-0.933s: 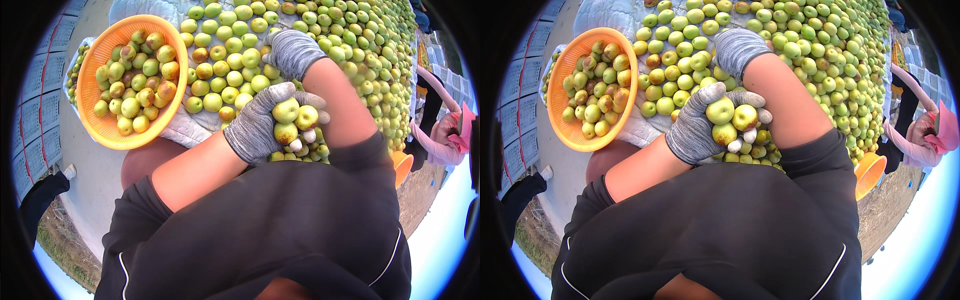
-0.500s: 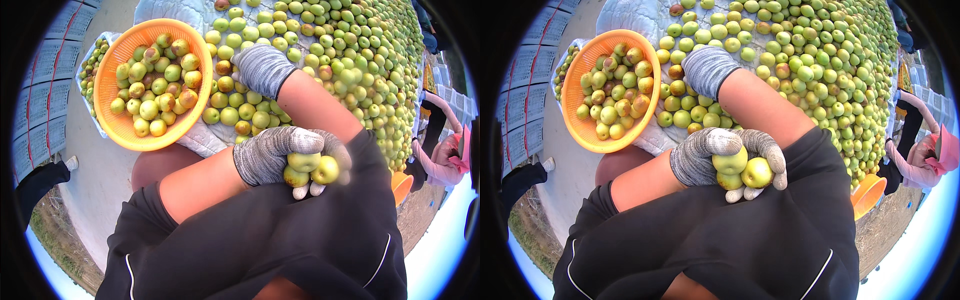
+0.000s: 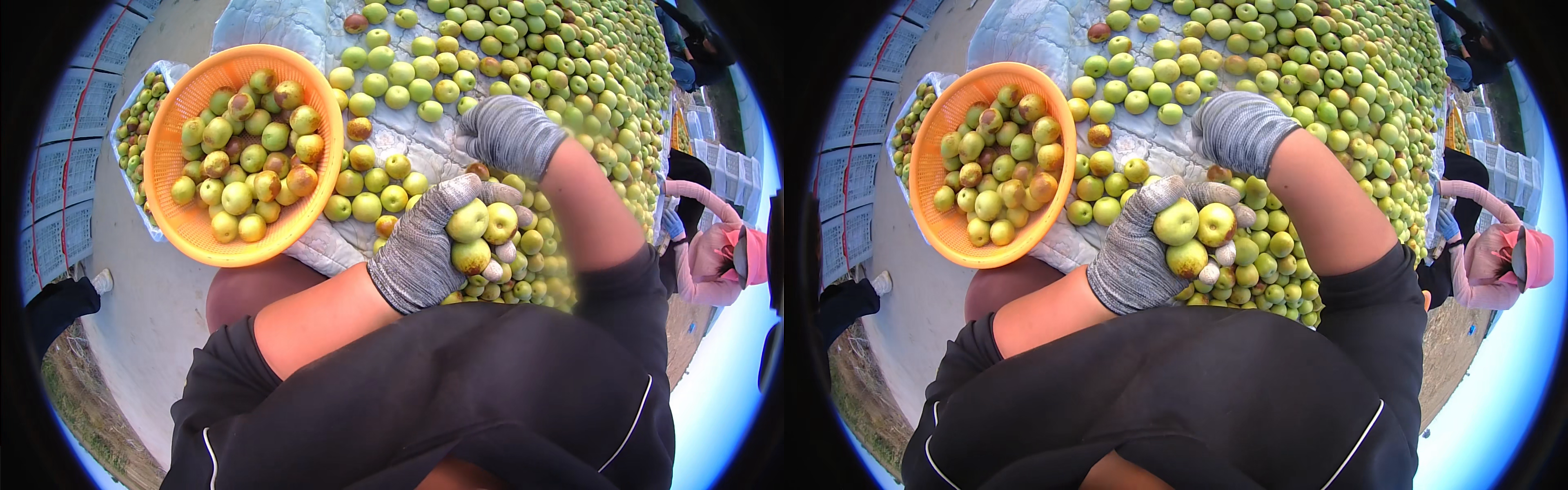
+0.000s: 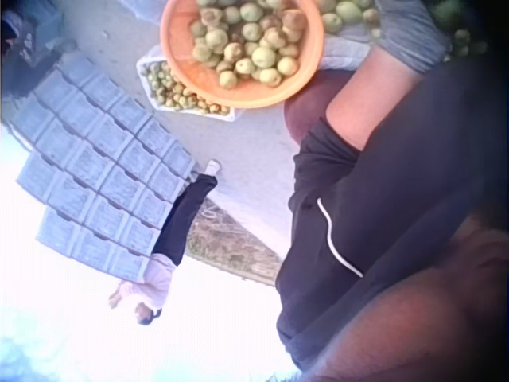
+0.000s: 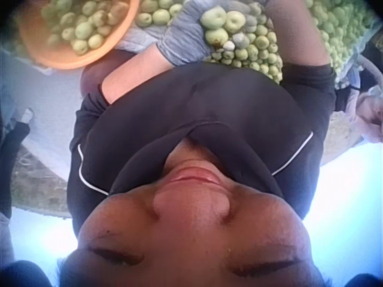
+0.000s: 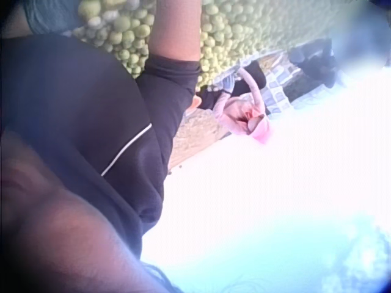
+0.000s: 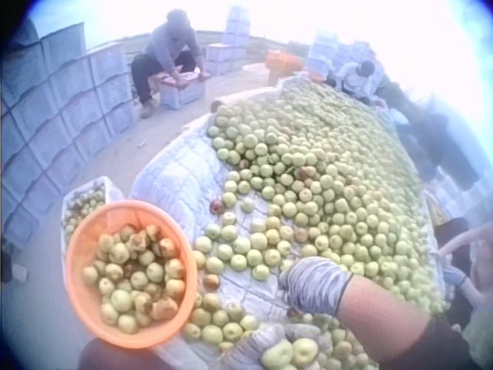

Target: The person sorts green plums from a large pile on a table into a white plastic crate using gloved hands. They repeatedly pick up handfuls of plums, inspect them, and place them into the crate. Another person is visible in the background performing a similar task.

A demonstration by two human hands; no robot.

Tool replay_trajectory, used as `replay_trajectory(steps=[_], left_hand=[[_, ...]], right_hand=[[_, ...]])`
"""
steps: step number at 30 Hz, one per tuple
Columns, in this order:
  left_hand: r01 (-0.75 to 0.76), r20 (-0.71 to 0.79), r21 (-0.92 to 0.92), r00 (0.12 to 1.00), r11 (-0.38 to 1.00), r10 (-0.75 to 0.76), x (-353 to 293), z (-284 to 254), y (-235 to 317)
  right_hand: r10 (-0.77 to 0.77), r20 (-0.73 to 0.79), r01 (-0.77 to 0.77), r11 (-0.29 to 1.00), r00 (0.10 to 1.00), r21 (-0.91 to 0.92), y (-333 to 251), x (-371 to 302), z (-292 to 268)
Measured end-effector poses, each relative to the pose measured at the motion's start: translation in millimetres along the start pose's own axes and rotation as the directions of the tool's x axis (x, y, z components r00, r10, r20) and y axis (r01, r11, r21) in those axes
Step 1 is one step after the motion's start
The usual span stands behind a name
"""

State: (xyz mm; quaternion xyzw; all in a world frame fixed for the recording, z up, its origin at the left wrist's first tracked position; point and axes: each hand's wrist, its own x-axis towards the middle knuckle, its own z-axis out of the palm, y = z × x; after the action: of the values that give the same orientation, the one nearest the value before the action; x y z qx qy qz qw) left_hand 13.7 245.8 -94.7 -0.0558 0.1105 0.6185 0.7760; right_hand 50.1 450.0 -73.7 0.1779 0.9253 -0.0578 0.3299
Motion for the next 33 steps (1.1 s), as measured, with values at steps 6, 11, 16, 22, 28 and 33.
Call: replay_trajectory(steps=[6,11,16,22,28,33], left_hand=[[-0.007,0.244,-0.180,0.969,0.984,0.051,-2.9,8.6,27.7],[-0.138,0.084,-0.122,0.985,0.983,0.149,-9.7,15.8,42.0],[-0.113,-0.093,-0.037,0.990,0.993,0.109,-16.1,24.9,31.1],[-0.225,-0.264,0.268,0.918,0.937,0.296,-28.1,20.7,15.7],[-0.534,-0.353,0.111,0.768,0.838,0.535,-40.4,-36.3,77.8],[0.577,0.335,-0.292,0.809,-0.762,0.484,-98.4,-62.8,109.6]], right_hand=[[-0.060,-0.629,0.340,0.879,0.775,0.335,-36.1,145.1,-68.4],[-0.105,-0.515,0.226,0.957,0.851,0.179,-67.0,152.2,-35.2],[-0.149,-0.419,0.247,0.951,0.896,0.189,-38.8,101.2,29.2],[-0.183,-0.496,0.297,0.941,0.849,0.161,0.3,17.6,97.0],[0.055,-0.697,0.122,0.972,0.715,0.202,-46.2,-151.9,121.2],[0.405,-0.593,-0.024,0.838,0.696,0.545,-67.4,-220.5,178.2]])
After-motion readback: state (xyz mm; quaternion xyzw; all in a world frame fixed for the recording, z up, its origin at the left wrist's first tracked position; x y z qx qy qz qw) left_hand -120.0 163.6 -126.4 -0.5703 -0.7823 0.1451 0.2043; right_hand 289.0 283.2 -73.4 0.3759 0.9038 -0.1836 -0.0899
